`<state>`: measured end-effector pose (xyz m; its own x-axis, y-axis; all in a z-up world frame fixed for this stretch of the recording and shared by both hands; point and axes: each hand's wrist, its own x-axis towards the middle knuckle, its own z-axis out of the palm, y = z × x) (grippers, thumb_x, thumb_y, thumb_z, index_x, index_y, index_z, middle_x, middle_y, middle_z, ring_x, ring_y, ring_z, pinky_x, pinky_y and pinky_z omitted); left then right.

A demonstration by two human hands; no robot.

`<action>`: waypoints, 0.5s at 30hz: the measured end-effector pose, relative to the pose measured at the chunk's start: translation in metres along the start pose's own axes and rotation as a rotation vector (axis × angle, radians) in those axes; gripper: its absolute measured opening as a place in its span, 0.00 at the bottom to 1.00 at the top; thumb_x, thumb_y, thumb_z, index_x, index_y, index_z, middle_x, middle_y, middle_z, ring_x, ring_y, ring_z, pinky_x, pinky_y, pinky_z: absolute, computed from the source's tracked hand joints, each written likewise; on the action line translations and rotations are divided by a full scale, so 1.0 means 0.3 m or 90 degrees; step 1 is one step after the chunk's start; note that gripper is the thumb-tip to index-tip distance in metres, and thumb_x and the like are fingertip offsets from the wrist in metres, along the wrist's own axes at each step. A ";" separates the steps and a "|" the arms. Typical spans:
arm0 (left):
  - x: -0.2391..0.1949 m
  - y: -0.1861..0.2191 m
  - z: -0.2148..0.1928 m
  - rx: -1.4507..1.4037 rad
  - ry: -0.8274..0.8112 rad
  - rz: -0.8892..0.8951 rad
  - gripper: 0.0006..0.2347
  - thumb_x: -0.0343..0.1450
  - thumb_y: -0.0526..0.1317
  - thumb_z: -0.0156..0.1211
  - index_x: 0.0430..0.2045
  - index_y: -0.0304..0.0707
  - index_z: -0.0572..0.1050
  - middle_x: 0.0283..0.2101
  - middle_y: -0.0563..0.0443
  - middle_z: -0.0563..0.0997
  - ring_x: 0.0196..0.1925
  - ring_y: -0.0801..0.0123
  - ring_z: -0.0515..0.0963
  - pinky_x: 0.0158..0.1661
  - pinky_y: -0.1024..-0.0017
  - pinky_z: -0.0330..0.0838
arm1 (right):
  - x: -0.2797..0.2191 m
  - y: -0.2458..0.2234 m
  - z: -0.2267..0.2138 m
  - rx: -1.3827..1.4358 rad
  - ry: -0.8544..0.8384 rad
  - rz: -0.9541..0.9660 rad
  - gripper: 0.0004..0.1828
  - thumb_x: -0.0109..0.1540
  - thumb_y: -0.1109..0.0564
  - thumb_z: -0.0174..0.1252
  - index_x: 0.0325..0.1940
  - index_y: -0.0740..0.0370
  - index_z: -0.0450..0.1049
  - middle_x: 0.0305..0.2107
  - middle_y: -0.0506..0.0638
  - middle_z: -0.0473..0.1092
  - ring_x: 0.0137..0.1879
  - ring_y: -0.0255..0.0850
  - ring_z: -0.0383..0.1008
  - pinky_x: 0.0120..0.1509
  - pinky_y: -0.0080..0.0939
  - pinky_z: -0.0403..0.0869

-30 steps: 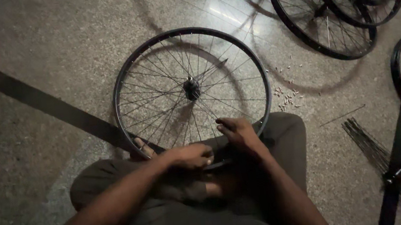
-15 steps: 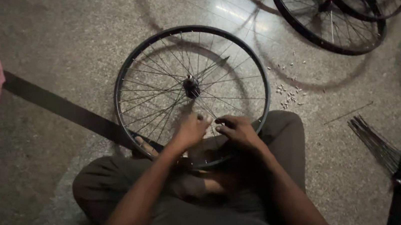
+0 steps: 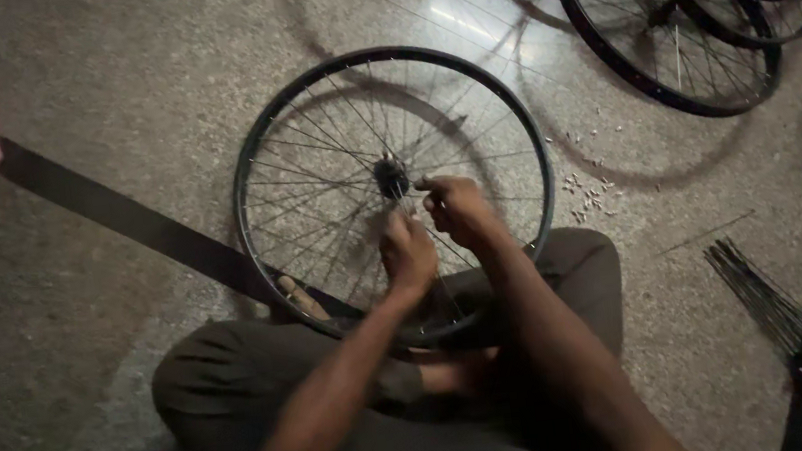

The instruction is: The person sits on the floor and laces a bicycle wheel by inserting spokes into the hub and rim. They repeatedly insert a spoke, thread it through the rim, and secure it with a nipple. Several other bicycle wheels are visible nearby.

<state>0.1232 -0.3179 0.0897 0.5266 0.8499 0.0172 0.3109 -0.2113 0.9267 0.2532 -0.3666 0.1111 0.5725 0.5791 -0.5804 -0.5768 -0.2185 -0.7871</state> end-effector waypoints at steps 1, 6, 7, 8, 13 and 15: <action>0.003 -0.004 -0.005 0.002 -0.007 0.000 0.09 0.74 0.38 0.52 0.39 0.29 0.73 0.37 0.28 0.80 0.42 0.33 0.80 0.38 0.46 0.71 | 0.044 -0.011 0.035 0.062 -0.013 0.022 0.12 0.66 0.53 0.49 0.38 0.59 0.77 0.17 0.46 0.64 0.19 0.34 0.58 0.22 0.34 0.57; -0.005 -0.027 -0.013 0.020 0.009 0.098 0.10 0.76 0.40 0.48 0.39 0.31 0.74 0.38 0.30 0.80 0.40 0.34 0.79 0.38 0.45 0.71 | 0.221 0.038 0.081 0.279 -0.101 0.099 0.14 0.68 0.52 0.49 0.29 0.56 0.67 0.15 0.42 0.58 0.19 0.33 0.54 0.21 0.34 0.54; -0.001 -0.025 -0.012 -0.068 0.041 0.074 0.11 0.76 0.40 0.47 0.40 0.31 0.74 0.38 0.30 0.81 0.40 0.33 0.80 0.38 0.46 0.72 | 0.251 0.046 0.081 0.296 -0.075 0.095 0.13 0.68 0.54 0.49 0.29 0.56 0.67 0.16 0.42 0.59 0.19 0.32 0.54 0.21 0.33 0.53; 0.002 -0.018 -0.008 -0.060 0.042 0.060 0.11 0.75 0.41 0.47 0.41 0.31 0.74 0.38 0.29 0.81 0.40 0.33 0.79 0.37 0.45 0.71 | 0.276 0.051 0.084 0.313 -0.048 0.091 0.12 0.68 0.55 0.49 0.30 0.56 0.68 0.17 0.42 0.60 0.20 0.32 0.54 0.22 0.33 0.52; 0.012 0.000 -0.004 0.018 0.036 -0.012 0.13 0.74 0.43 0.48 0.43 0.32 0.74 0.34 0.28 0.79 0.35 0.33 0.78 0.35 0.44 0.69 | 0.324 -0.035 0.080 0.451 0.020 0.051 0.13 0.65 0.52 0.53 0.26 0.51 0.65 0.15 0.40 0.56 0.18 0.31 0.51 0.20 0.32 0.50; 0.010 -0.004 -0.009 0.014 0.029 -0.040 0.12 0.75 0.44 0.48 0.41 0.33 0.74 0.33 0.29 0.80 0.35 0.33 0.79 0.35 0.44 0.69 | 0.298 -0.088 0.070 0.405 0.047 0.005 0.17 0.65 0.48 0.57 0.24 0.48 0.63 0.13 0.38 0.54 0.17 0.31 0.48 0.19 0.33 0.50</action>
<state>0.1224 -0.3138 0.0898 0.4687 0.8831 -0.0226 0.3598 -0.1674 0.9179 0.3074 -0.2925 0.0845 0.5921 0.5185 -0.6168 -0.8014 0.2988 -0.5181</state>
